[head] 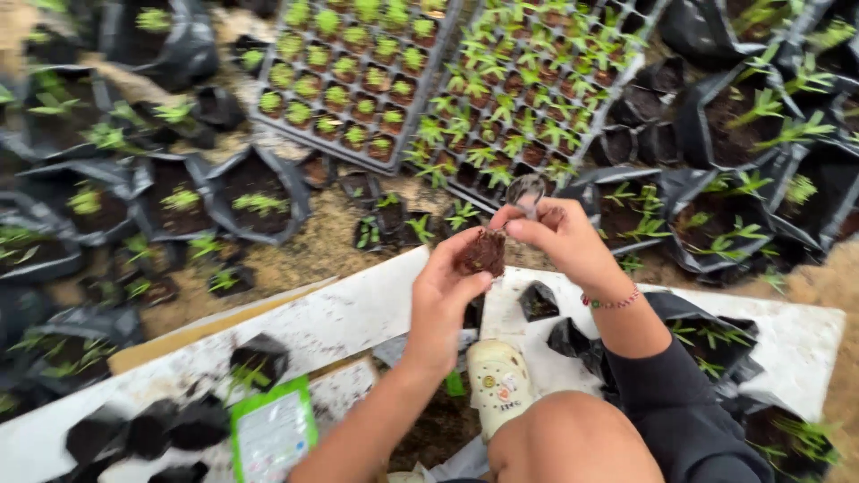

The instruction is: The person is potting small seedlings into black plastic nursery bags. They scoop soil from a large white bag and fill the bags, then place the seedlings inside and arrange them on a white board.

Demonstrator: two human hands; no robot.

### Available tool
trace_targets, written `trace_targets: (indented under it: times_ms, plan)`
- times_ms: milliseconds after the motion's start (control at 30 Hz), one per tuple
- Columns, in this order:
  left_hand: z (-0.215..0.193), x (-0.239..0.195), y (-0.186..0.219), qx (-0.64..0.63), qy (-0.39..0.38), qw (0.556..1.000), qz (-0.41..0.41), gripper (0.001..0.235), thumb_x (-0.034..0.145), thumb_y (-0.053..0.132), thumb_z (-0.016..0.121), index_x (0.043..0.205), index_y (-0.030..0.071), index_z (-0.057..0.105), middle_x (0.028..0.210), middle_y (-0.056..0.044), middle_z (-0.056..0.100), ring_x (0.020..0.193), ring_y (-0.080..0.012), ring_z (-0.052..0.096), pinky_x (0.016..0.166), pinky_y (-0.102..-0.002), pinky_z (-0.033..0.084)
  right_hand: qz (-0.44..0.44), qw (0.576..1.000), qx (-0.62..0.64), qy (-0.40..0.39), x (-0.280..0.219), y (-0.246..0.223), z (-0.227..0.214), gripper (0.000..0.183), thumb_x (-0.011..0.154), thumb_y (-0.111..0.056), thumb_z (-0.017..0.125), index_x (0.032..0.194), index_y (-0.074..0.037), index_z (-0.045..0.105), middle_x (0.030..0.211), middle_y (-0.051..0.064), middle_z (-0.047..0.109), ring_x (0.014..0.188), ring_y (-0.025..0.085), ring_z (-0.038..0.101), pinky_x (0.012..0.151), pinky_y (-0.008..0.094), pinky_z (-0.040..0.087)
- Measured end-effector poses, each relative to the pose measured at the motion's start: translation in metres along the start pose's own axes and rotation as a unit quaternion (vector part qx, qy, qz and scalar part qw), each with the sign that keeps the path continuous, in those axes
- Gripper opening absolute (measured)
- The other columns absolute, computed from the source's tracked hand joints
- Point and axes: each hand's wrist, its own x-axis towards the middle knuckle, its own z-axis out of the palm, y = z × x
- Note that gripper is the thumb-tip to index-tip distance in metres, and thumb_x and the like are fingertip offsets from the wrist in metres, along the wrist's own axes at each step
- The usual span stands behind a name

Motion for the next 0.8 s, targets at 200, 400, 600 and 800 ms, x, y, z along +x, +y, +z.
trace_targets:
  times_ms: [200,400,600,800]
  plan:
    - [-0.068,-0.050,0.086,0.107,-0.025,0.994,0.011,0.051,0.078,0.000,0.068,0.129,0.000,0.066,0.110,-0.013,0.071,0.098,-0.0186,0.066,0.077,-0.031,0.056,0.001,0.993,0.023,-0.112,-0.008,-0.012,0.093,0.020,0.082,-0.013,0.087,0.096,-0.002,0.078,0.073,0.000,0.069,0.069,0.004,0.056,0.066,0.022,0.050]
    - [-0.154,-0.121,0.116,0.138,0.025,0.990,-0.001,0.060,0.073,-0.001,0.068,0.133,0.005,0.065,0.112,-0.016,0.075,0.100,-0.0221,0.069,0.086,-0.037,0.057,0.052,0.968,-0.034,-0.243,-0.036,-0.032,0.165,0.019,0.083,-0.012,0.083,0.097,0.000,0.080,0.062,-0.004,0.053,0.058,0.003,0.049,0.055,0.019,0.041]
    - [-0.196,-0.167,0.117,0.135,0.029,0.989,-0.055,0.045,0.080,0.006,0.065,0.125,0.001,0.063,0.108,-0.016,0.072,0.094,-0.0207,0.061,0.079,-0.032,0.051,0.091,0.944,-0.124,-0.293,-0.068,-0.037,0.209,0.015,0.080,-0.011,0.085,0.083,0.002,0.077,0.053,-0.001,0.047,0.050,0.008,0.047,0.055,0.023,0.040]
    - [-0.228,-0.176,0.096,0.096,0.002,0.994,-0.048,0.041,0.085,0.007,0.061,0.125,0.000,0.061,0.112,-0.022,0.069,0.093,-0.0232,0.059,0.075,-0.032,0.051,0.073,0.931,-0.206,-0.294,-0.084,-0.017,0.225,0.029,0.087,-0.010,0.082,0.064,0.001,0.068,0.045,0.001,0.045,0.044,0.012,0.040,0.052,0.027,0.039]
